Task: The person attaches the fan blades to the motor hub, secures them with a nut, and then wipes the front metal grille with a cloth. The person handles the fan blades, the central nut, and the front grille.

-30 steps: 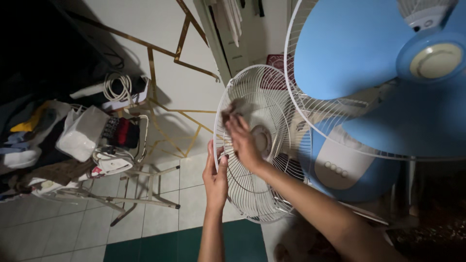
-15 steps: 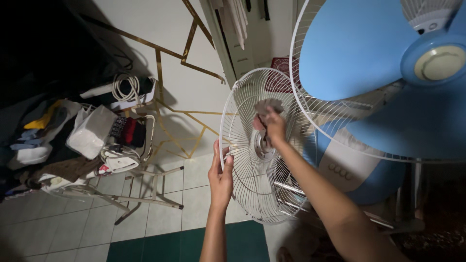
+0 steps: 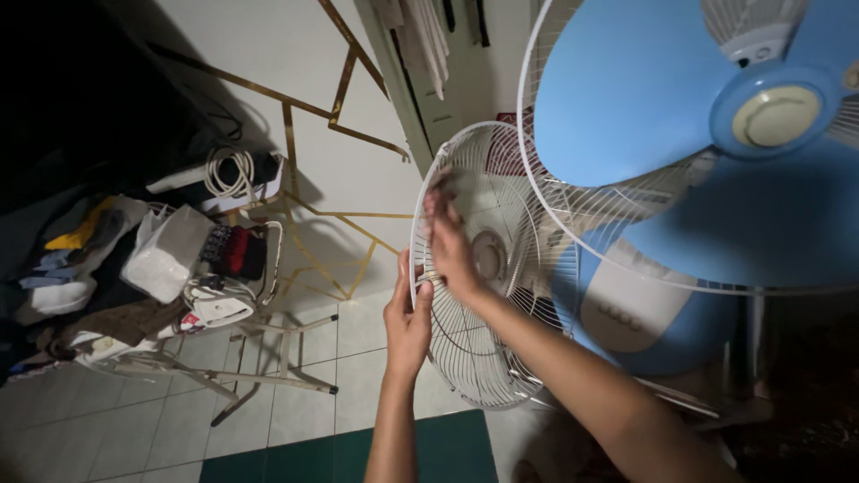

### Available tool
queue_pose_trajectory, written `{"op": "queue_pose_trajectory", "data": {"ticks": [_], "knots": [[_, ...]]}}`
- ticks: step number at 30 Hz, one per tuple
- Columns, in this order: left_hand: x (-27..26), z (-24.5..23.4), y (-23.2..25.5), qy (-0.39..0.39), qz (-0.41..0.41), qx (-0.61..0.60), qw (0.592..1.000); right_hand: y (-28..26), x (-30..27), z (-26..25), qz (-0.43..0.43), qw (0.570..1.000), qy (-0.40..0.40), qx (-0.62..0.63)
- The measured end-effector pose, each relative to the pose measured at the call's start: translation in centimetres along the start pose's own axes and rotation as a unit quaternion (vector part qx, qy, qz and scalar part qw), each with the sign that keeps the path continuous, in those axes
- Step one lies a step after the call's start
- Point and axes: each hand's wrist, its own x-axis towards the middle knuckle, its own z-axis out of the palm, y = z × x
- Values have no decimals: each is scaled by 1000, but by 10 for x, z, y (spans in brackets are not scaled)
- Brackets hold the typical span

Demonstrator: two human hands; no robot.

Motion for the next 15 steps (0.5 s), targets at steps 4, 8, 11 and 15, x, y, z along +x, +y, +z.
{"op": "queue_pose_trajectory", "data": {"ticks": [4,8,11,15], "knots": [[-1,-1,1,0,34,-26,999,-27,-47,-6,-27,956,-132,-260],[-3,3,7,10,1,-21,1000,-22,-39,-14,39,926,-175,-332],[-6,8,13,7,-8,-31,999,1,-15,-17,34,944,-71,-321],[-8,8,17,15,-34,19,999,34,2,-40,67,918,-40,-389]]}}
